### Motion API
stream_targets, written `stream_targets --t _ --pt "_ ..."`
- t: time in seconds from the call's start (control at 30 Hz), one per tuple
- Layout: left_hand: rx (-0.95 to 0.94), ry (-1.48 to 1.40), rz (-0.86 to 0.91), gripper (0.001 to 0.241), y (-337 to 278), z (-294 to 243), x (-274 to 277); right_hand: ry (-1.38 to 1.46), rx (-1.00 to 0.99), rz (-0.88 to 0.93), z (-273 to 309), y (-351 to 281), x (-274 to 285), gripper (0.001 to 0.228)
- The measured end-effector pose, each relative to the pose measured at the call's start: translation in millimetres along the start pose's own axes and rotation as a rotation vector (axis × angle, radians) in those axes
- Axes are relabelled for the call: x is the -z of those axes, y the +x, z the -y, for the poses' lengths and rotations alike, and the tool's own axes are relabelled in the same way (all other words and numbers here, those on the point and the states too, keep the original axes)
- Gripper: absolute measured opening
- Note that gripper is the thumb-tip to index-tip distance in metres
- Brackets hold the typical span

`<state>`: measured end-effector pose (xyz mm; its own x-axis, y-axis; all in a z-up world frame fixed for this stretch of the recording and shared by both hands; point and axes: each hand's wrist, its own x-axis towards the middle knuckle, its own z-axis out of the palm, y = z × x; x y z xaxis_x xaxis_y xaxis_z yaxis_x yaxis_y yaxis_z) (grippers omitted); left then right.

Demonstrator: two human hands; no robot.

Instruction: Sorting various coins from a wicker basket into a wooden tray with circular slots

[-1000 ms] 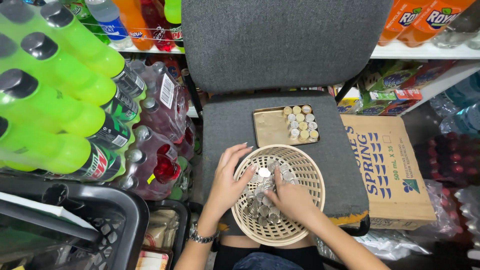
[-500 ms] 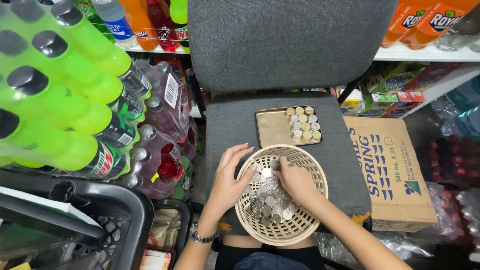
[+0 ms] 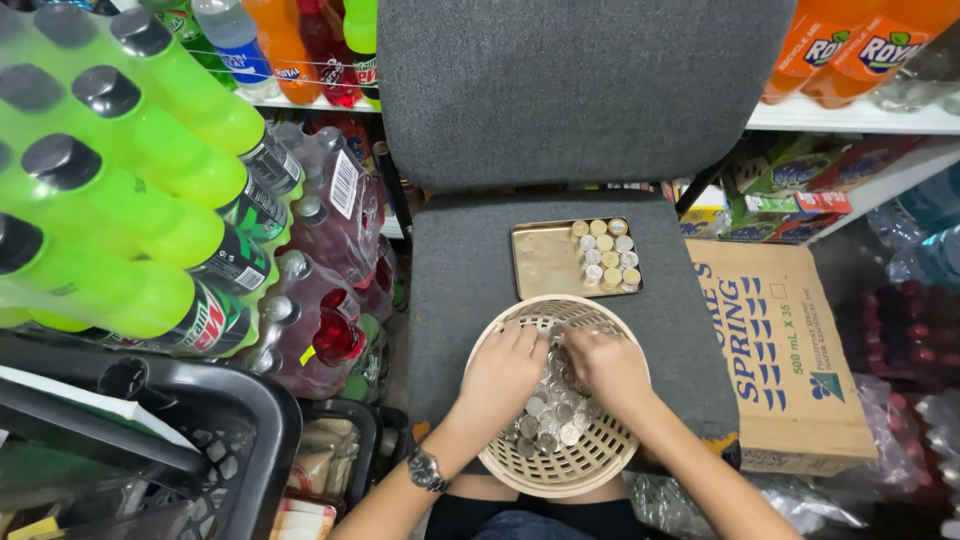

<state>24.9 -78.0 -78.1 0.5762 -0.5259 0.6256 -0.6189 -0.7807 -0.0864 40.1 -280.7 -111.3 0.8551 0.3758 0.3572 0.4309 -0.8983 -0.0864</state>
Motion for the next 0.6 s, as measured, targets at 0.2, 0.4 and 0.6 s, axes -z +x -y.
stream_targets --t 0.2,0.4,0.6 --pt "0.115 0.198 0.421 0.009 -9.2 -30.8 -45.6 1.813 -0.817 0.257 -10.0 1.5 54.7 0.023" --pt "0.131 0.216 0.457 0.012 -22.4 -30.1 -83.6 2.47 -0.953 0.475 -18.2 -17.2 24.0 0.02" --pt "0.198 0.072 0.699 0.009 -0.5 -24.2 -55.4 2.348 -1.077 0.156 -1.0 -17.6 21.8 0.015"
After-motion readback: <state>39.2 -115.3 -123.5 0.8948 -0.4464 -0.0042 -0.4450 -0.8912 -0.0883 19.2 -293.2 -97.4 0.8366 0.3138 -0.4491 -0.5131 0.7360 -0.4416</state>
